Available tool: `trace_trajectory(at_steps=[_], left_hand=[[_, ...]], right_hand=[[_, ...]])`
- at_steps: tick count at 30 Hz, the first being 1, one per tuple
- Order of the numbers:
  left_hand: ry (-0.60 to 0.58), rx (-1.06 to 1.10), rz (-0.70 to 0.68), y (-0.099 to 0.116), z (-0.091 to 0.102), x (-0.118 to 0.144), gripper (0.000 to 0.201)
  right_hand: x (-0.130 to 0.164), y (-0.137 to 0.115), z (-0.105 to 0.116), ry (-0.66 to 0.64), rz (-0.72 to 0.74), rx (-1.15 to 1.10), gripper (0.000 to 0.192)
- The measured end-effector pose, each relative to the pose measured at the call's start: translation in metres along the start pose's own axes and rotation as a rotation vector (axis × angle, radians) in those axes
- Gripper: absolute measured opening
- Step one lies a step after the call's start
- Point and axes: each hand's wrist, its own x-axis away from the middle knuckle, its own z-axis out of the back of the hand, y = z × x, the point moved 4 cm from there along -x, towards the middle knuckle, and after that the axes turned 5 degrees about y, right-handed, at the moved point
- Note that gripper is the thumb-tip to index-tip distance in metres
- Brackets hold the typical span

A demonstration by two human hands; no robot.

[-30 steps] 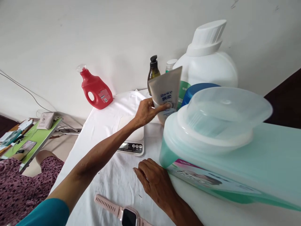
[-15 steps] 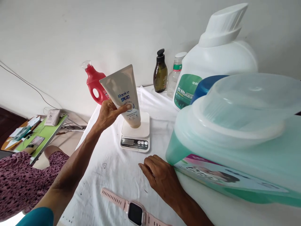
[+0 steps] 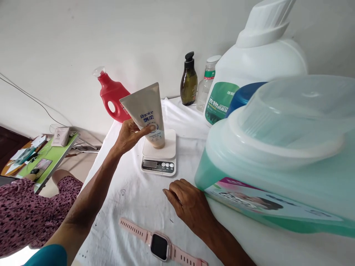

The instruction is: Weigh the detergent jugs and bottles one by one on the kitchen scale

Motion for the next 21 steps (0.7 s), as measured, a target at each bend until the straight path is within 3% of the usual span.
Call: trace_trajectory(at_steps=[6, 9, 13, 17, 21], left_hand=[[0.048, -0.008, -0.004, -0.003, 0.011, 0.014, 0.045], [0.201, 0.082, 0.074, -0.031, 0.022, 0.03, 0.055], [0.402, 0.109, 0.299, -0.089, 0.031, 0.056, 0.059], [0.452, 0.074, 0.341, -0.125, 0.033, 0.068, 0.055], [0.434, 0.022, 0.332, -0.131, 0.033, 0.068, 0.054]], right_hand=[[-0.001, 0.0, 0.001, 0.011, 0.015, 0.003, 0.028], [-0.001, 0.002, 0.0, 0.007, 0.016, 0.006, 0.029], [-0.002, 0.001, 0.001, 0.009, 0.026, 0.026, 0.031], [-0.002, 0.0, 0.002, 0.002, 0.026, 0.029, 0.031], [-0.002, 0.0, 0.001, -0.004, 0.021, 0.034, 0.032]])
